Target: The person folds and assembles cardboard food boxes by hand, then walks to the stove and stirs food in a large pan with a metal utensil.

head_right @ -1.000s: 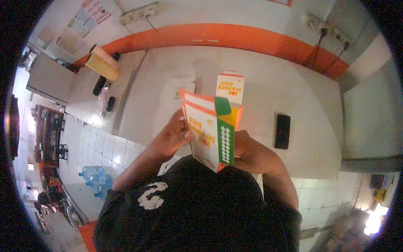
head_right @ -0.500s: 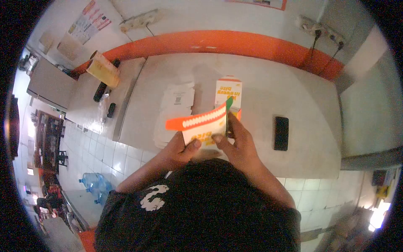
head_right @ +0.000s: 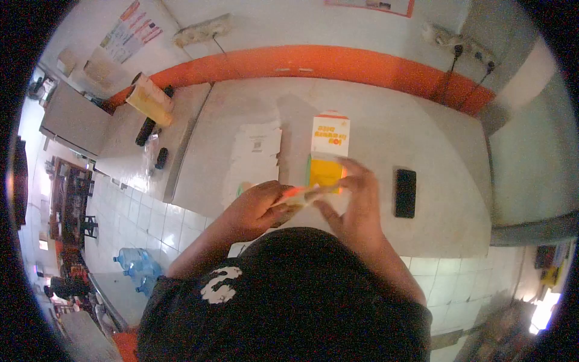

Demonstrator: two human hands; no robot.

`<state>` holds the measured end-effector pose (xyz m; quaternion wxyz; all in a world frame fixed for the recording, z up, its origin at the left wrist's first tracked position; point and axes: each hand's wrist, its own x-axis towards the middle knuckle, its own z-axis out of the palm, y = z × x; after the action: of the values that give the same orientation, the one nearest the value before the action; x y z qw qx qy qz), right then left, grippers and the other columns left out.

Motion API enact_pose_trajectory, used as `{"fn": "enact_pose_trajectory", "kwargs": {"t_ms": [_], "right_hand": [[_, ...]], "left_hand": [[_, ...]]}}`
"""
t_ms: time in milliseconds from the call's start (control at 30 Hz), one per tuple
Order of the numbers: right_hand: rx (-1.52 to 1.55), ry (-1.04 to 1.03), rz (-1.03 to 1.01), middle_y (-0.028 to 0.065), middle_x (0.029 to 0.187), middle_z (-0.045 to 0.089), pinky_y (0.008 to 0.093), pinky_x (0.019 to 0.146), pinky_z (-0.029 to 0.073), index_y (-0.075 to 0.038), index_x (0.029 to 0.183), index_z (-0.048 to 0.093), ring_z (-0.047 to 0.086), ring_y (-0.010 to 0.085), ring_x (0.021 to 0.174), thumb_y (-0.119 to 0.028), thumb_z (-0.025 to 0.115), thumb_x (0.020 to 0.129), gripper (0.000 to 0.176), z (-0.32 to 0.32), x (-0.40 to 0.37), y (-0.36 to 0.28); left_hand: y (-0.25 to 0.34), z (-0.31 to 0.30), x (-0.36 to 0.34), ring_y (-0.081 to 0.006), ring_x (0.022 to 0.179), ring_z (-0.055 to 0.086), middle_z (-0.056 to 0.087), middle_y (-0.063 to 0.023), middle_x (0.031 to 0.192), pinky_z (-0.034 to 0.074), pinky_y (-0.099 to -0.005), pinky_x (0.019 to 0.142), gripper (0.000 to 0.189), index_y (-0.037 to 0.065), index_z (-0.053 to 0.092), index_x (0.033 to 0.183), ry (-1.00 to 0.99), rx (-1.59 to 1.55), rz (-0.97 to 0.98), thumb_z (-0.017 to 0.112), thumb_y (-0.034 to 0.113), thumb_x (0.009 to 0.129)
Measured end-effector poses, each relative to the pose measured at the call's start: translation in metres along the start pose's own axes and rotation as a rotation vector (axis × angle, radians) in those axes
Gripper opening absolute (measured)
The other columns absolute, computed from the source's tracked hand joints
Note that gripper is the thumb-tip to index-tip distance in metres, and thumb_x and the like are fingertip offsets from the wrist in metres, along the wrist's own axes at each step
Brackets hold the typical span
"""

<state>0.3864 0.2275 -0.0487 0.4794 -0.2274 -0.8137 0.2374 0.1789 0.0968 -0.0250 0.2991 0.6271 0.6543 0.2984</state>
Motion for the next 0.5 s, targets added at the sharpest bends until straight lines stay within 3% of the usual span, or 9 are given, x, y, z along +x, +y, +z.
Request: {"fn": "enact_pose_trajectory", "kwargs": {"t_ms": [67, 167, 267, 400, 500], "right_hand": [[0.043, -0.286, -0.207, 0.0107, 0.1, 0.069, 0.045, 0.086, 0.056, -0.008, 0.116, 0.067, 0.067, 0.0347, 0.087, -0.004, 0.079, 0.084, 0.034, -0.001, -0.005, 0.001], [0.063, -0.35, -0.15, 0.0134, 0.098, 0.07, 0.044, 0.08, 0.057, -0.006, 0.119, 0.068, 0.07, 0.0336, 0.088, -0.002, 0.076, 0.086, 0.035, -0.005, 0.0, -0.01], [0.171, -0.411, 0.036, 0.0151, 0.098, 0.071, 0.043, 0.079, 0.058, -0.005, 0.123, 0.067, 0.071, 0.0333, 0.089, -0.002, 0.075, 0.089, 0.035, -0.006, 0.007, -0.016], [0.365, -0.706, 0.342, 0.017, 0.101, 0.072, 0.0414, 0.08, 0.058, -0.003, 0.124, 0.067, 0.072, 0.0336, 0.088, -0.002, 0.072, 0.094, 0.031, -0.012, 0.011, -0.009], [0.46, -0.681, 0.23, 0.013, 0.1, 0.073, 0.0362, 0.079, 0.058, -0.003, 0.123, 0.07, 0.073, 0.0249, 0.087, 0.0, 0.073, 0.093, 0.03, -0.009, 0.014, -0.005]], "left_hand": [[-0.002, 0.009, -0.002, -0.0399, 0.109, 0.069, 0.069, -0.0265, 0.112, 0.052, -0.0431, 0.092, 0.031, -0.002, 0.061, 0.125, -0.013, -0.124, 0.033, 0.056, 0.022, 0.106], [0.001, 0.008, 0.002, -0.0396, 0.105, 0.069, 0.07, -0.0243, 0.105, 0.052, -0.0464, 0.09, 0.028, -0.002, 0.058, 0.124, 0.103, -0.373, 0.003, 0.059, 0.016, 0.103], [0.016, -0.004, 0.004, -0.0338, 0.099, 0.067, 0.069, -0.0161, 0.101, 0.052, -0.0433, 0.088, 0.015, 0.0, 0.063, 0.112, 0.168, -0.284, -0.149, 0.065, 0.006, 0.097], [0.005, -0.004, 0.01, -0.0325, 0.096, 0.066, 0.068, -0.0094, 0.095, 0.051, -0.0452, 0.088, 0.013, 0.005, 0.067, 0.098, 0.316, 0.064, 0.249, 0.072, -0.001, 0.087], [0.004, -0.008, 0.012, -0.0311, 0.101, 0.067, 0.069, -0.0065, 0.093, 0.051, -0.0469, 0.091, 0.016, 0.008, 0.069, 0.093, 0.318, 0.084, 0.406, 0.075, -0.001, 0.083]]}}
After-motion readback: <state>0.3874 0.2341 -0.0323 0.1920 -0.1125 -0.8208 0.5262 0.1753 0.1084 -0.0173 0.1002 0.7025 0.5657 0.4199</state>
